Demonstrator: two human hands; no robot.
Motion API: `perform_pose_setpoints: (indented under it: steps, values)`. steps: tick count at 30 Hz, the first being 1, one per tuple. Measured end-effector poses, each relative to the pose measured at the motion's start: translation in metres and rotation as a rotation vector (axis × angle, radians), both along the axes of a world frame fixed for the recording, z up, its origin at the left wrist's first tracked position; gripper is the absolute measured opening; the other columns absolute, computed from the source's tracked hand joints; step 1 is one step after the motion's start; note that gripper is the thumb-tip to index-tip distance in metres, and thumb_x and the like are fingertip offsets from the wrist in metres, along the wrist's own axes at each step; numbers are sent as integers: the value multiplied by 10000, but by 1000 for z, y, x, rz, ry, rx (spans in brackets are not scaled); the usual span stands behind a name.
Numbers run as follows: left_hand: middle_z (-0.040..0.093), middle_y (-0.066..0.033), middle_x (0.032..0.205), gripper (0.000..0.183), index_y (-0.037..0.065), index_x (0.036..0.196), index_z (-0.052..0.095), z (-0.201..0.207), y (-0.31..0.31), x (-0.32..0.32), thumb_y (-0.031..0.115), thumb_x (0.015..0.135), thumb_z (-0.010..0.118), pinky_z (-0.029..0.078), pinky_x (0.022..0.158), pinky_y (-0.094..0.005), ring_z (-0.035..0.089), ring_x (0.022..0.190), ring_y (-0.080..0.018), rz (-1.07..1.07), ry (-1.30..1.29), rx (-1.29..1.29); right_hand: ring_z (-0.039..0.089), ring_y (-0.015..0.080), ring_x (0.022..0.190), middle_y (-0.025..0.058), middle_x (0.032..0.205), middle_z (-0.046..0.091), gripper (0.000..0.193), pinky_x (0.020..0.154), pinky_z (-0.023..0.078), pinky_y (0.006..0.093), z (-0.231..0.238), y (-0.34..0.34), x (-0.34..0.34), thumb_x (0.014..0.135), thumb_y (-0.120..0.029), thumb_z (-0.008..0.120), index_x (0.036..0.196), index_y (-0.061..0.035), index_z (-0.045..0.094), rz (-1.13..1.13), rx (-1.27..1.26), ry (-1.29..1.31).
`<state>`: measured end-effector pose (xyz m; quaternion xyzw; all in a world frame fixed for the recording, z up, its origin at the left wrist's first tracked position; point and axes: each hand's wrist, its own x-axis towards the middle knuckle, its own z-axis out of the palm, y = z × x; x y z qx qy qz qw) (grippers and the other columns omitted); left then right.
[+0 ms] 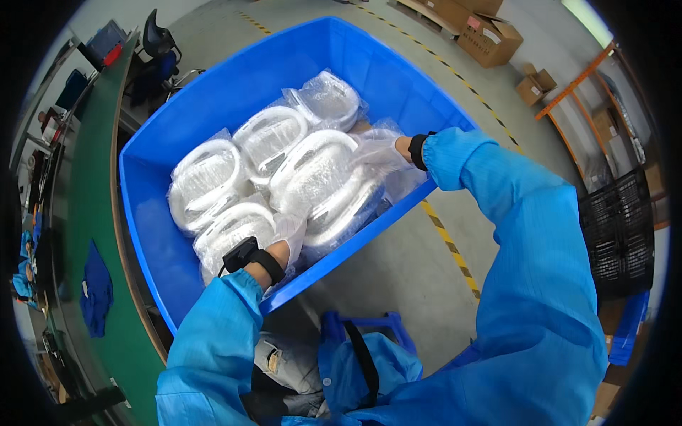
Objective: Picking up white U-shaped objects wrapped in bubble wrap from a conveyor belt and placing them into a blue storage bin.
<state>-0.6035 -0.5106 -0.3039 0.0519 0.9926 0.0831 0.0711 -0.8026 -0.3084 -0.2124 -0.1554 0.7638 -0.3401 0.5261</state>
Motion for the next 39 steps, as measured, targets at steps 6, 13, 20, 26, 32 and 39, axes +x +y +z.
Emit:
perform_pose_setpoints:
  steps: [6,13,20,26,32,39]
  values:
    - [646,-129,692,209,42,1041,587,1,-15,18,146,921,451,491,500,-410,630,577,-286,-283,172,12,602,197,850,64,966,637,450,713,509,327,-28,-2,-32,853,-380,642,1163,-55,619,568,485,75]
    - [198,-316,1483,845,-75,1419,289,57,-6,37,457,829,575,212,1114,-509,201,1379,-442,154,76,-27,574,181,779,45,896,618,476,666,488,317,-40,-2,-32,848,-436,632,1138,-59,630,604,723,259]
    - [267,-236,1493,848,8,1457,247,23,-29,38,474,834,584,182,1136,-496,217,1399,-397,-137,41,202,547,166,709,26,825,600,508,620,468,308,-36,-24,-23,842,-492,622,1113,-63,641,490,573,197]
    - [295,-201,1496,857,58,1461,269,39,-28,40,488,808,618,223,1125,-471,251,1396,-365,-223,-73,121,643,305,936,182,1063,662,769,822,511,405,-20,-51,-30,718,-571,695,1216,1,569,593,327,1059]
    - [347,-187,1473,756,66,1424,349,66,-39,51,467,832,594,266,1106,-463,306,1369,-369,-163,-72,50,554,391,1117,283,1281,512,1100,923,452,461,-49,-109,-1,586,-614,776,1422,-43,345,886,-99,997]
    - [580,-237,1184,491,10,1231,535,215,-71,178,174,793,686,444,958,-468,516,1151,-450,163,301,185,524,362,1169,225,1298,514,1166,917,415,497,-44,-90,31,503,-654,794,1415,-80,346,805,70,1164]
